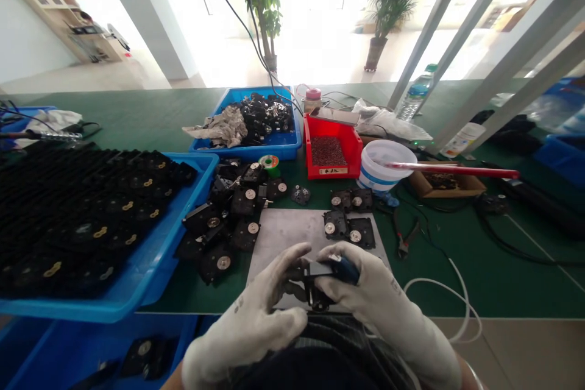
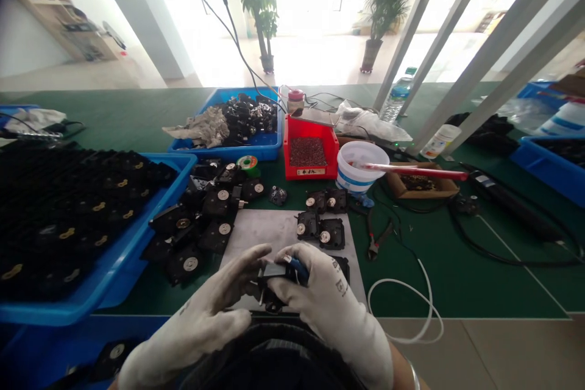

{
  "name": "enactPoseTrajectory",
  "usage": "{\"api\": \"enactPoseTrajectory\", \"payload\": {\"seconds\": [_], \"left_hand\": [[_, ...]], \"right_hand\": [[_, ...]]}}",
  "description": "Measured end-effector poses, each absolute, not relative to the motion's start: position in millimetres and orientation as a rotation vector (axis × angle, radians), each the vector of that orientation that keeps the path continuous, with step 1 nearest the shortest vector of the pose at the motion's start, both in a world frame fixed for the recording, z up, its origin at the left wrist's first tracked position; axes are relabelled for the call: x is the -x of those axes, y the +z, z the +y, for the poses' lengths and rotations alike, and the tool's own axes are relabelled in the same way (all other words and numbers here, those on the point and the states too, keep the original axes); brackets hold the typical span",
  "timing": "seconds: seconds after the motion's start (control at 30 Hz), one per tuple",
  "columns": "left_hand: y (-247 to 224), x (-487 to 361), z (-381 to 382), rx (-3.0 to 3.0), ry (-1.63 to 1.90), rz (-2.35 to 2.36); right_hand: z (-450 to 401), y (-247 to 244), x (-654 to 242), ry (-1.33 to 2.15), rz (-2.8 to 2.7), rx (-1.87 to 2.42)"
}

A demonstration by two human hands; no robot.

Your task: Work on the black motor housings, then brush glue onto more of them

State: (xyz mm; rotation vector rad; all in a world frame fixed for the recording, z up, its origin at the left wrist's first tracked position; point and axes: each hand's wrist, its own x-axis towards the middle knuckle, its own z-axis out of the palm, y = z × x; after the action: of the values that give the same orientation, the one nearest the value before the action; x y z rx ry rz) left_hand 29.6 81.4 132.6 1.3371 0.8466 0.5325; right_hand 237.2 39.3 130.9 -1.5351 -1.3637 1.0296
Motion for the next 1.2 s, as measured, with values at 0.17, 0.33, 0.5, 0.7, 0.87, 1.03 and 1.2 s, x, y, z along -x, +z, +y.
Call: {"api": "enactPoseTrajectory", "payload": {"seconds": [0.17,0.33,0.5,0.7,0.87,1.03,1.2], "left_hand": [[144.1,-31.7,83.7,-1.443,0.295,0.766],[123.8,-47.3,70.0,-0.822,0.45,0.682],[102.9,-51.5,56.2,-0.542,0.654,0.693],[110.1,-62.6,53.2,-0.504,0.606,0.708],[118.6,-64.9,51.9,-0.565,0.589,0.724],[112.7,-63.7,49.2,-0.602,0.599,0.772],[108.1,-62.7,48.8,-0.611,0.622,0.769]], "right_hand": [[32.9,148.9,-233.4,1.107,-1.74,1.467],[23.2,140.6,-245.3,1.052,-1.281,1.499],[2.2,121.6,-267.0,1.016,-1.185,1.546],[-8.5,111.6,-268.3,1.165,-0.972,1.549],[-4.0,123.9,-250.7,1.221,-0.935,1.53],[-0.8,136.6,-238.8,1.13,-0.99,1.607],[-1.9,141.9,-236.4,1.104,-1.0,1.645]]}}
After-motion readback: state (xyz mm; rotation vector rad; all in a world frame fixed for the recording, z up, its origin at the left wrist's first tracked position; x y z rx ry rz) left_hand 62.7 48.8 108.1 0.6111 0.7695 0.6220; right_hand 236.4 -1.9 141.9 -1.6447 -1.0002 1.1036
